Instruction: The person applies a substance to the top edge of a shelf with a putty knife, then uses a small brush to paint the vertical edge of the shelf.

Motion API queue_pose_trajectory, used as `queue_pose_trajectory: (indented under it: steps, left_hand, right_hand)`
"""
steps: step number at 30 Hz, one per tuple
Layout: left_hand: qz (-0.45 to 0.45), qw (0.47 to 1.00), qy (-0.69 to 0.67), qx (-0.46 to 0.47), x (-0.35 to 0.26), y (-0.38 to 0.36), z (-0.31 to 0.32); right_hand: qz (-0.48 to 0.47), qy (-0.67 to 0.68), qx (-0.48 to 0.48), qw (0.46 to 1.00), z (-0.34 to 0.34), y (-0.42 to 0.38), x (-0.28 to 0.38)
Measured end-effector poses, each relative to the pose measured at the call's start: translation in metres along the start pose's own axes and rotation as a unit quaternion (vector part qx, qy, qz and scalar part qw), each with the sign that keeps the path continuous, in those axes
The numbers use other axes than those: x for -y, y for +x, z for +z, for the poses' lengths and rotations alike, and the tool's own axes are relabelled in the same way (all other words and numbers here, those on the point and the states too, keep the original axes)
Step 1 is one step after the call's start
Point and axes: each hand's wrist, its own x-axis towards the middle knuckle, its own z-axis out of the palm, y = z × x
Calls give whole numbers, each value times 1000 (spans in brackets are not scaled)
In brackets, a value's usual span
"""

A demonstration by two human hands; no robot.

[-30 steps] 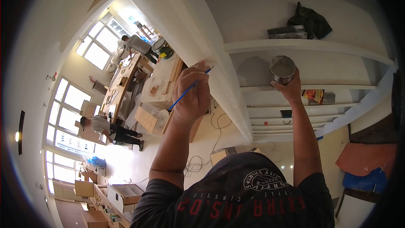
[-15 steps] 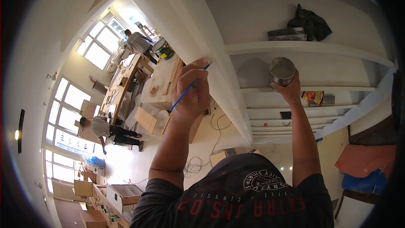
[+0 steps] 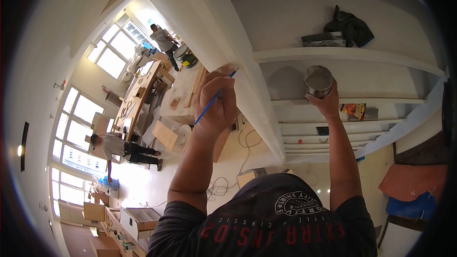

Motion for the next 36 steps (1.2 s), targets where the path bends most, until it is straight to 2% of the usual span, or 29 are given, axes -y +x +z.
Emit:
queue_pose_trajectory:
  steps: [10,13,19,25,28,36]
  left_hand:
    - [-8,999,28,19,-4,0,-2]
    - [14,1000,-9,-18,-2,3,0]
    - [2,999,31,14,-3,-3,-2]
    - [21,1000,-2,-6,-5,3,-3]
    - [8,999,26,17,-5,-1,-2]
    - [12,1000,-3,-8,-3,-5,0]
  right_hand:
    - [-5,6,-1,1000,1,-1,-2]
    - [-10,12,-2,1000,1,-1,-3]
    - [-7,-5,-3,1000,0,0,-1]
    - [-13,-7,-6,1000,0,-1,-3]
    - [-8,-6,-6,1000,0,-1,-5]
    - [-12,-9,-6,1000,1,0,-9]
